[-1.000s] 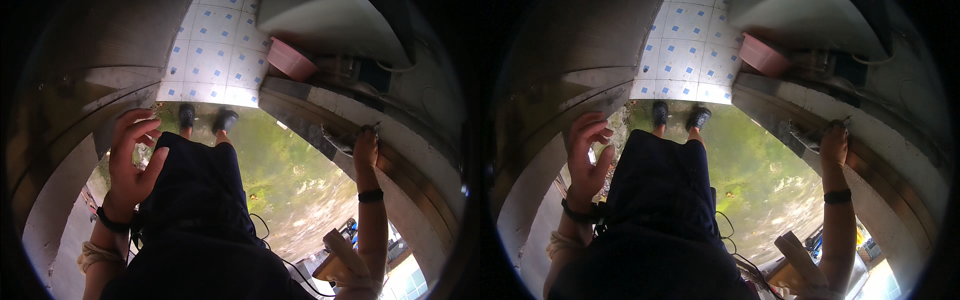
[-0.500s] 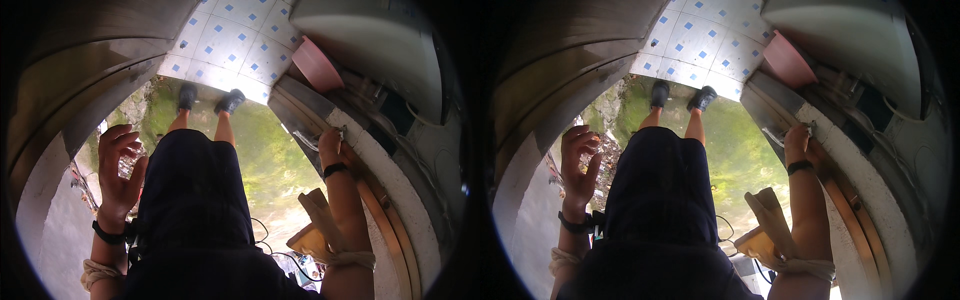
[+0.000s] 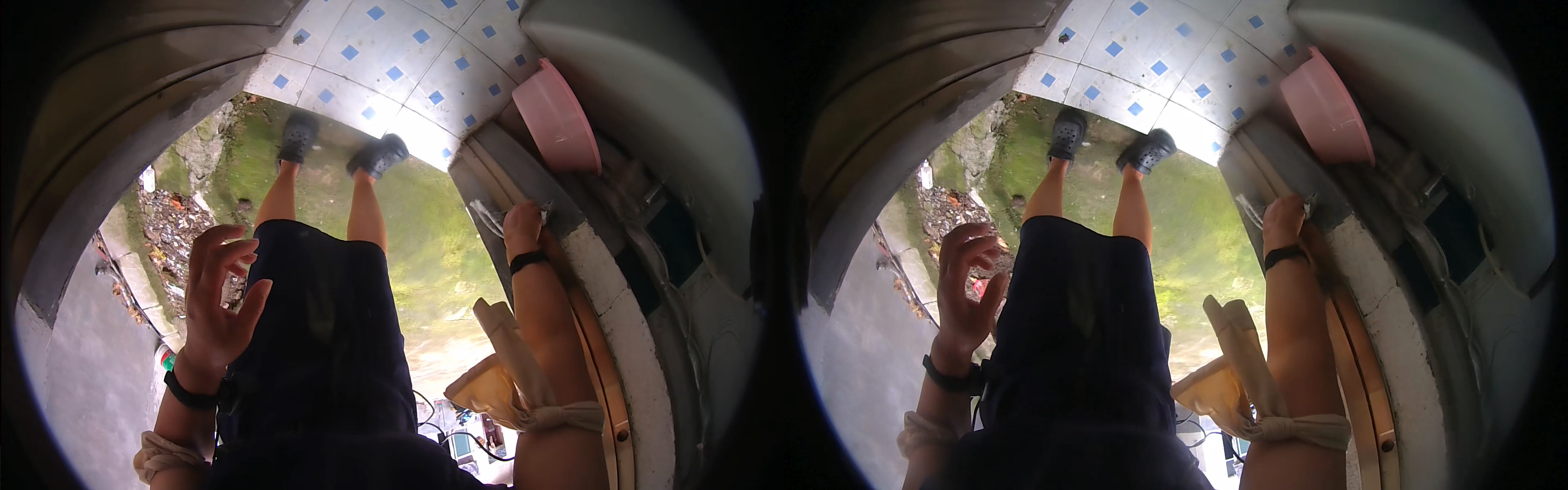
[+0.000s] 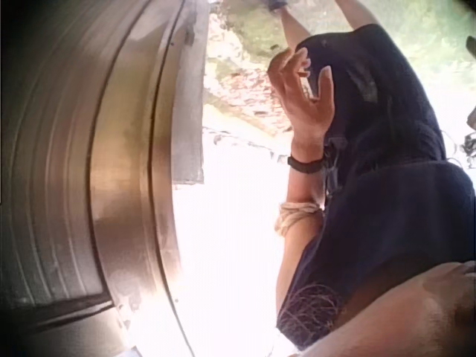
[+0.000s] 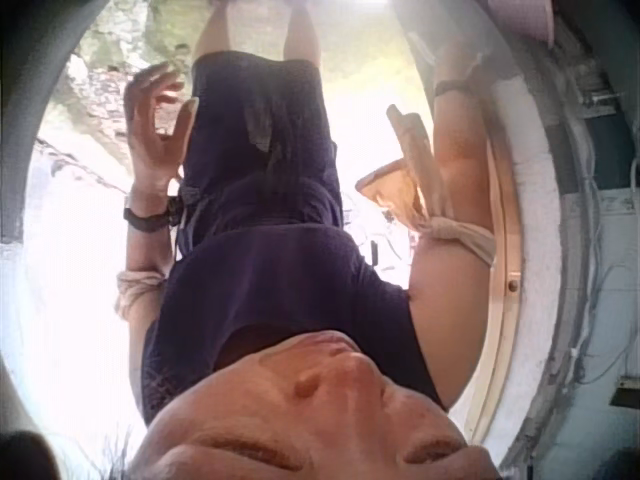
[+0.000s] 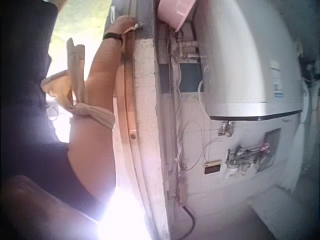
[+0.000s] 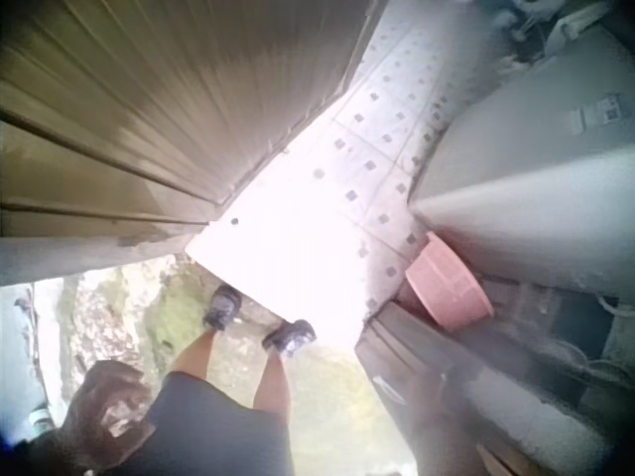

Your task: The person cleans the bathroom doorway and interior surfaces. They wipe the door frame and track with a cloth, rinse the cloth in the sink, and then wipe the wall tiles and surfaces around the sink and washing machine.

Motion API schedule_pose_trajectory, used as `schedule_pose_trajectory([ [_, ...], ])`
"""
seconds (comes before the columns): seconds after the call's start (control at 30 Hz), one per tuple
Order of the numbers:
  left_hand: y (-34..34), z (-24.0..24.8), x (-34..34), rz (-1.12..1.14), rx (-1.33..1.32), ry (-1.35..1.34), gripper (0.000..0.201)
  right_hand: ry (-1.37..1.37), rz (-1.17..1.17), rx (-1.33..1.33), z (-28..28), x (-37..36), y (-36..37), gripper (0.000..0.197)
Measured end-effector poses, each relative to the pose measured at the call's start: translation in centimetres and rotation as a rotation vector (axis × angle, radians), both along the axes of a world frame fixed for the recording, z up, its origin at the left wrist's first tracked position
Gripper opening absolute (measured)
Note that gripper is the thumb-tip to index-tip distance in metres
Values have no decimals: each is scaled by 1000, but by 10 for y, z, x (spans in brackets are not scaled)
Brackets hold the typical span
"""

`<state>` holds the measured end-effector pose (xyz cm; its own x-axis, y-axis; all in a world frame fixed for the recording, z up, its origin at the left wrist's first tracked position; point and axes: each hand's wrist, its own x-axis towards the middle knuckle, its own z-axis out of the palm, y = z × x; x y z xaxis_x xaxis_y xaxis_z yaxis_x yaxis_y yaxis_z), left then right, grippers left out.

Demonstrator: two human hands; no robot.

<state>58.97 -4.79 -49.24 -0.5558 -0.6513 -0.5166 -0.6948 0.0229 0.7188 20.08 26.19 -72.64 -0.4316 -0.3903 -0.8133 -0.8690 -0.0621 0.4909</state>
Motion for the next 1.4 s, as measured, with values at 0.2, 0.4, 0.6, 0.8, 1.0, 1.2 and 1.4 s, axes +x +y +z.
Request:
schedule_pose_trajectory([
  [0.2,16,-38,-3,59,114,-80,42,3,-52,-24,-77,-14,11,27],
  [0.4,31,-91,6,51,195,-178,46,31,15,63,-150,3,-1,27],
  [0.6,31,-128,6,43,211,-245,47,-6,-106,120,-221,9,-34,25],
  [0.8,39,-166,12,-2,251,-291,44,-40,39,116,-276,9,-36,24],
  [1.0,44,-185,20,0,315,-301,44,-248,-26,121,-313,-6,-45,23],
  [1.2,52,-201,28,-5,356,-298,44,-97,-189,-106,-351,-13,-18,25],
  [1.4,45,-184,37,-17,370,-291,44,-468,-168,-679,-297,35,-22,14],
])
